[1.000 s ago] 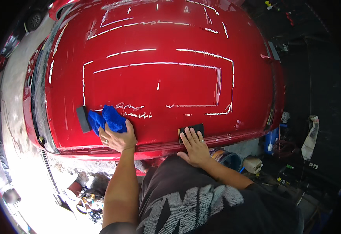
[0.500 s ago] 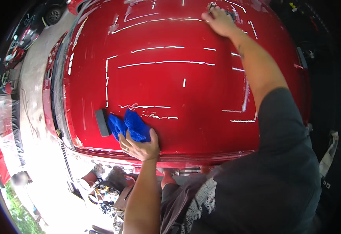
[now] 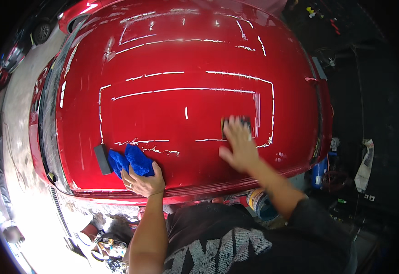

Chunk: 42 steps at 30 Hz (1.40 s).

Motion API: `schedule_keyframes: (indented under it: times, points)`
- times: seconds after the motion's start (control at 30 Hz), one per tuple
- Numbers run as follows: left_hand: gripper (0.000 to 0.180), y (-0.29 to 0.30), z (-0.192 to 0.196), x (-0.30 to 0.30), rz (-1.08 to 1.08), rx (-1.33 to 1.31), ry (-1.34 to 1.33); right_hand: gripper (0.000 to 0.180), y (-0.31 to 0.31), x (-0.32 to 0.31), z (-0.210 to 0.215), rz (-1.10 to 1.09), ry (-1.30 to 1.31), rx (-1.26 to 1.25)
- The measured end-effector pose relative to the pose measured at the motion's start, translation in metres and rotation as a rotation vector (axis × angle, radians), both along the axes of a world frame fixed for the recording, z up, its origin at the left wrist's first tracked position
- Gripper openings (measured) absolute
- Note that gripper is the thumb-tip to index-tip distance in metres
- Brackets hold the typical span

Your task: The person sands the hood of a red car using a sanding block and a blue cloth. They repeatedly rub the surface in a grid pattern, occasionally dipping the sanding block into a bucket of water and wiping the area with the cloth.

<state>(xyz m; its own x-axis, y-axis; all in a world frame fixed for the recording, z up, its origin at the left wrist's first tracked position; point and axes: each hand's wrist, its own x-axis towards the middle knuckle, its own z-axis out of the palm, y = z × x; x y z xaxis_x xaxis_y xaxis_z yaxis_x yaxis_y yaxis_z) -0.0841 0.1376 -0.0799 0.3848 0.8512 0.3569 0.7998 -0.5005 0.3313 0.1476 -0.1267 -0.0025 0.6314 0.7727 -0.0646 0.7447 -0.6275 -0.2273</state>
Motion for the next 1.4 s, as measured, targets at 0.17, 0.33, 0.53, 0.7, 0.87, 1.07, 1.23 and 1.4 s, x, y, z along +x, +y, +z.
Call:
schedule_keyframes:
  times: [0.17,0.33,0.53,0.7,0.87,1.07,1.23,1.4]
  points:
    - [0.088,0.006,-0.008,-0.012,-0.048,0.077,-0.036,0.086,0.124,0.262,-0.023,-0.06,-0.207,0.083]
    - [0.087,0.003,-0.007,0.005,-0.08,0.025,-0.045,0.088,0.137,0.384,-0.023,-0.176,-0.209,0.103]
    - [0.086,0.01,-0.008,-0.009,0.024,0.051,-0.024,0.093,0.055,0.088,-0.01,-0.096,-0.084,-0.074]
    - [0.088,-0.004,-0.002,0.012,0.055,-0.055,0.022,0.098,-0.119,-0.139,-0.022,-0.04,0.144,-0.145]
    - [0.087,-0.002,-0.007,0.004,0.033,-0.018,0.014,0.091,-0.067,-0.014,-0.005,-0.024,0.027,-0.055]
    - [0.087,0.008,-0.017,-0.012,-0.02,0.091,-0.024,0.089,0.076,0.297,-0.026,-0.106,-0.183,0.066]
    - [0.087,0.007,-0.017,0.002,-0.062,0.088,-0.064,0.096,0.108,0.411,-0.026,-0.292,-0.176,0.128]
    - [0.088,0.009,-0.015,-0.011,-0.002,0.107,-0.008,0.103,0.059,0.231,-0.026,-0.173,-0.228,-0.016]
